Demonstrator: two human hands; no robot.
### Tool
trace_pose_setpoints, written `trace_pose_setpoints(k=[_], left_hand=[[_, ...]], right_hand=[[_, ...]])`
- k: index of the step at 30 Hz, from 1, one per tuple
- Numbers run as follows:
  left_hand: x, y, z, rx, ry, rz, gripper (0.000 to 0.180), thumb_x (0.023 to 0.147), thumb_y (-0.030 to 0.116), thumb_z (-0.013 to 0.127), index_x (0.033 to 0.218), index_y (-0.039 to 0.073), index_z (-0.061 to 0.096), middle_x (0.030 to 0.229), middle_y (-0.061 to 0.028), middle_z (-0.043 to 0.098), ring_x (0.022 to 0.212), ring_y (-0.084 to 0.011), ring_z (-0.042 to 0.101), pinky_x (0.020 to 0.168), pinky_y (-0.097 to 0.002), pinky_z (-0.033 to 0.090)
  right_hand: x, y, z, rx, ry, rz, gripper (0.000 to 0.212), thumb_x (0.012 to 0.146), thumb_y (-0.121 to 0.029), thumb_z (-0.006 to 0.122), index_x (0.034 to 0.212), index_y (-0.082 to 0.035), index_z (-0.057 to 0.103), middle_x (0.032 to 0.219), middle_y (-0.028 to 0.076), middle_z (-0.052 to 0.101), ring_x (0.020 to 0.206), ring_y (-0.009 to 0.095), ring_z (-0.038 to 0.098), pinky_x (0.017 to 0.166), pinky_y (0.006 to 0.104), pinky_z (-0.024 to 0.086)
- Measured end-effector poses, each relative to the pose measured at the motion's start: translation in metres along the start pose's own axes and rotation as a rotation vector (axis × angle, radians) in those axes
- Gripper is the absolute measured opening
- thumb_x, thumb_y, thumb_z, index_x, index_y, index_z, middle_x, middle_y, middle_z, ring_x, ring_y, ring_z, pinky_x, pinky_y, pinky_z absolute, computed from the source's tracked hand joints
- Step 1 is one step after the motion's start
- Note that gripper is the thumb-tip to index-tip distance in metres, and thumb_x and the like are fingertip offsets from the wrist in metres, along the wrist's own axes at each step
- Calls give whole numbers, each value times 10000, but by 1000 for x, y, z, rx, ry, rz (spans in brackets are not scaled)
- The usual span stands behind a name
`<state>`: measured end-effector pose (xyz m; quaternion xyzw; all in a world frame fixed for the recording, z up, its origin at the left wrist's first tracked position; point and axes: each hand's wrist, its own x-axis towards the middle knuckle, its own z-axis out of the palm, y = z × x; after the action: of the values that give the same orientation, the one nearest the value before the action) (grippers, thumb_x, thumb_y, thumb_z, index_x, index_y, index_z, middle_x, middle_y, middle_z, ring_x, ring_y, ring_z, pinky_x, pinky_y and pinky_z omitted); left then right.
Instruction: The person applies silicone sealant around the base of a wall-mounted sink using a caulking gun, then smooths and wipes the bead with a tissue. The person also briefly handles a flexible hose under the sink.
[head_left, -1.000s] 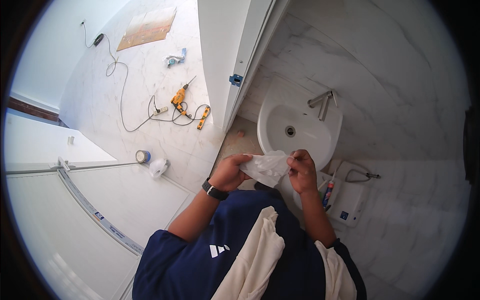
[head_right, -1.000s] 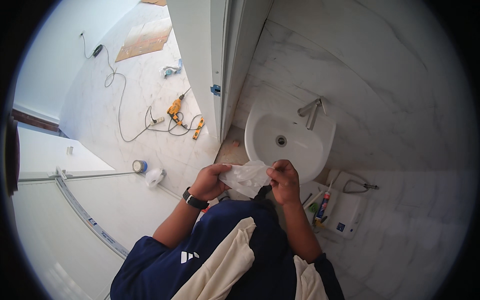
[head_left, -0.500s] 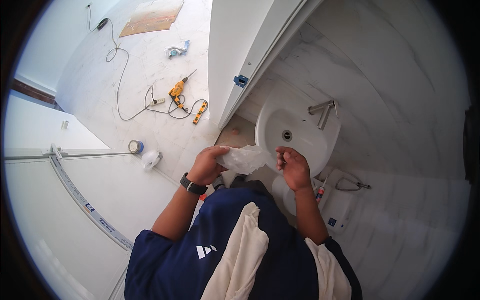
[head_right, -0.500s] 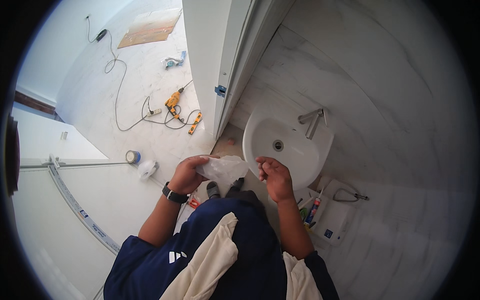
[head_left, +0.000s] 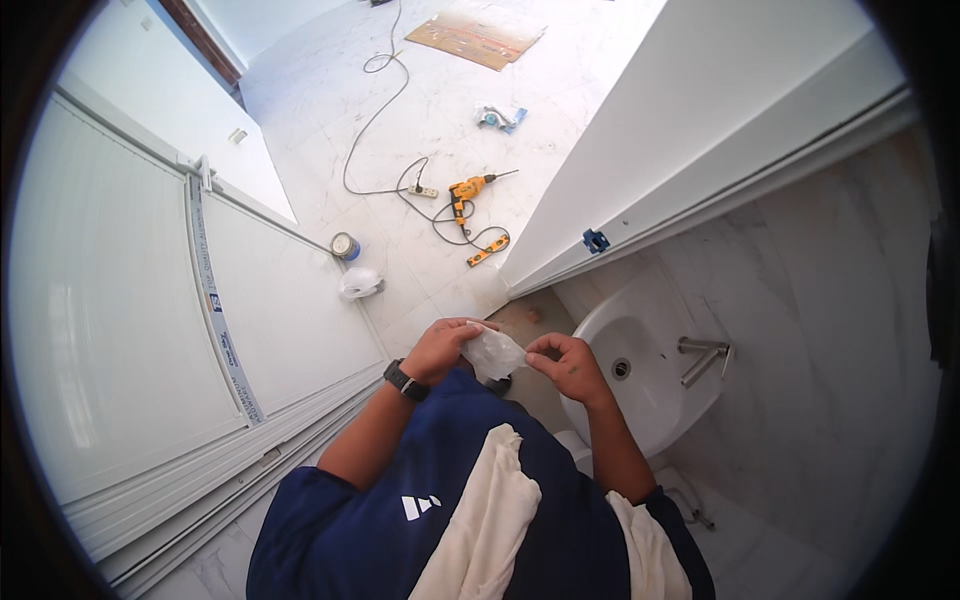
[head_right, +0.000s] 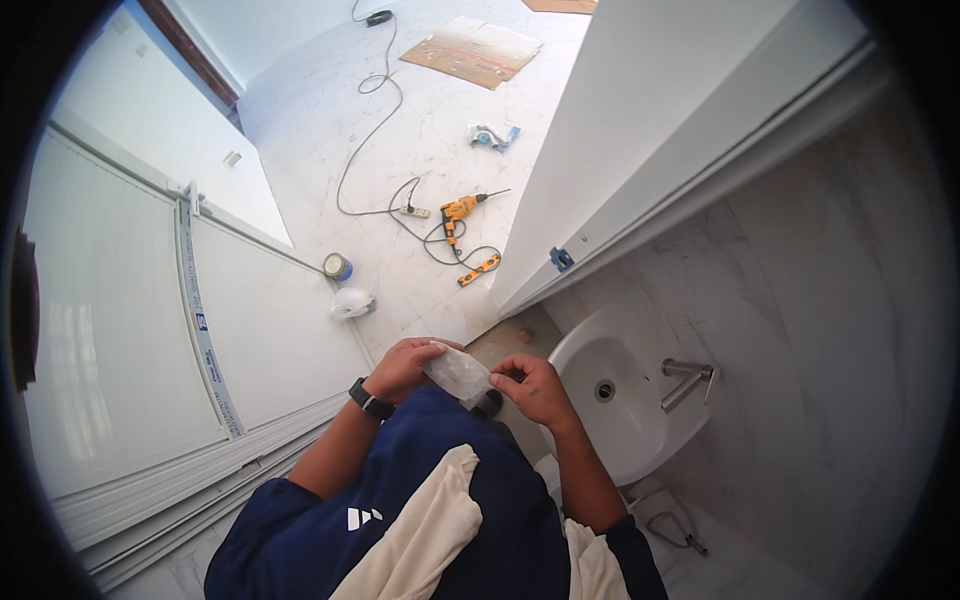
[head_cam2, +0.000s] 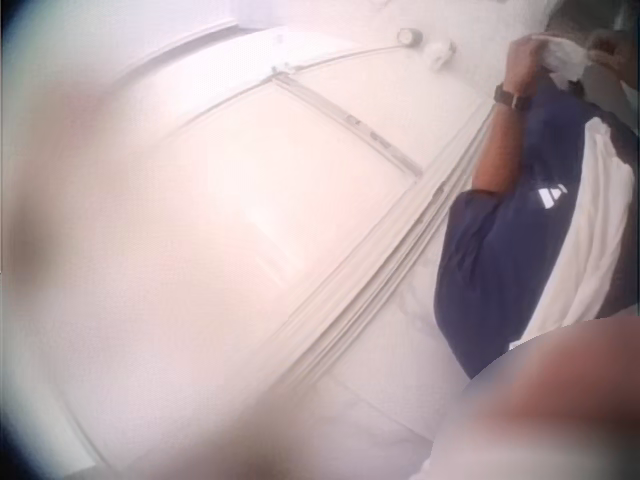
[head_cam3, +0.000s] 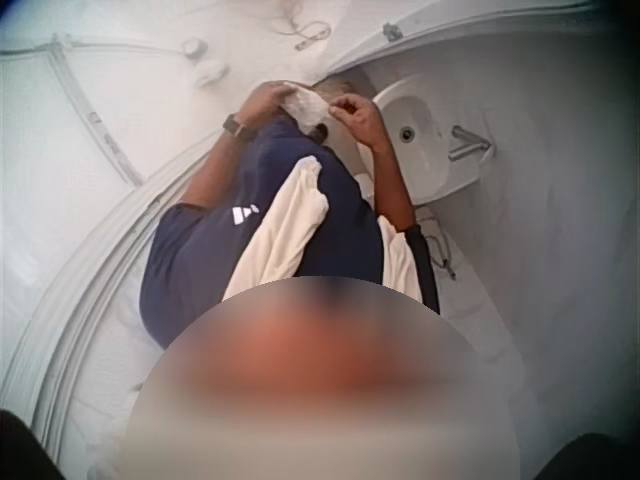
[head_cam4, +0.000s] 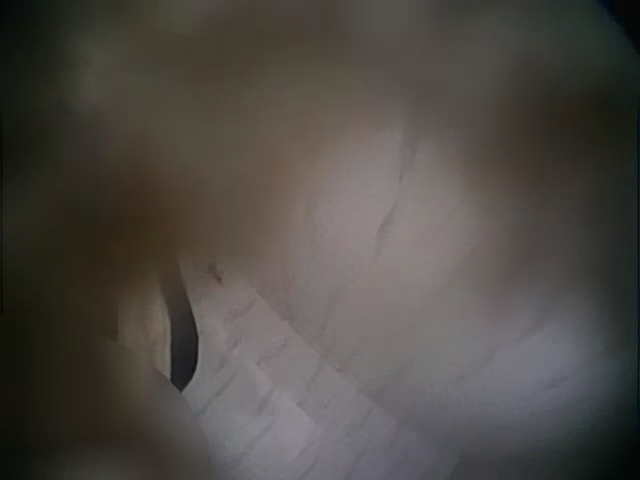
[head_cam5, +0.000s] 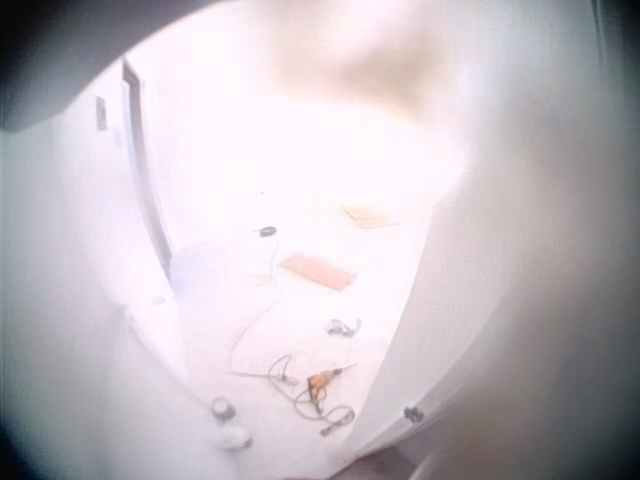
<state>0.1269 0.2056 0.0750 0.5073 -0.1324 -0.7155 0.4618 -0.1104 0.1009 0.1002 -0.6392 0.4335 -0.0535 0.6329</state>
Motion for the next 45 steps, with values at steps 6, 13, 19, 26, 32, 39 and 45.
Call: trace_pose_setpoints(k=[6, 13, 19, 26, 32, 39, 45], left_hand=[[22, -1, -40, -61, 132, -22, 343, 1035, 144, 468, 1251, -41, 661, 1185, -155, 688, 1041, -248, 683, 908, -397, 577], [98, 43, -115, -86, 168, -120, 334, 1032, 152, 479, 1239, -24, 673, 1180, -145, 688, 1037, -265, 685, 880, -416, 579], [158, 143, -192, -86, 138, -102, 331, 1032, 150, 484, 1259, -29, 645, 1175, -155, 686, 1058, -272, 685, 888, -423, 578], [185, 273, -238, -3, -54, -97, 347, 1025, 130, 468, 1280, -55, 613, 1210, -171, 668, 1092, -279, 676, 953, -440, 564], [205, 310, -225, 57, -138, -113, 348, 1020, 129, 462, 1265, -60, 619, 1238, -193, 649, 1131, -306, 661, 983, -471, 547], [214, 311, -186, -29, -135, -207, 390, 1038, 149, 412, 1337, -63, 545, 1320, -217, 603, 1230, -341, 607, 1062, -505, 487], [214, 321, -167, -102, -202, -156, 383, 1038, 143, 402, 1325, -64, 547, 1298, -206, 620, 1204, -323, 618, 1040, -462, 511]], right_hand=[[49, -8, 29, -238, 45, -63, 185, 897, -190, 730, 942, -13, 703, 807, 68, 680, 696, 132, 595, 663, 290, 491], [143, -32, 49, -277, 9, 87, 214, 855, -199, 767, 880, -11, 669, 777, 74, 650, 659, 148, 577, 648, 313, 485], [235, -111, 58, -275, 138, -79, 332, 829, -295, 816, 968, -28, 678, 919, 87, 670, 776, 168, 601, 697, 317, 505], [321, -192, 52, -319, 382, -212, 341, 967, -268, 656, 1222, -44, 694, 1125, 175, 704, 1014, 326, 671, 855, 393, 534], [345, -197, 42, -235, 301, -87, 268, 947, -238, 670, 1127, -57, 750, 1020, 167, 754, 912, 271, 715, 836, 356, 549], [332, -197, 33, -107, 300, -74, 263, 912, -205, 704, 1117, -45, 741, 899, 126, 756, 773, 199, 698, 745, 331, 551], [319, -197, 17, -71, 340, -91, 238, 904, -200, 716, 1090, -57, 760, 910, 108, 755, 758, 175, 666, 727, 316, 531]])
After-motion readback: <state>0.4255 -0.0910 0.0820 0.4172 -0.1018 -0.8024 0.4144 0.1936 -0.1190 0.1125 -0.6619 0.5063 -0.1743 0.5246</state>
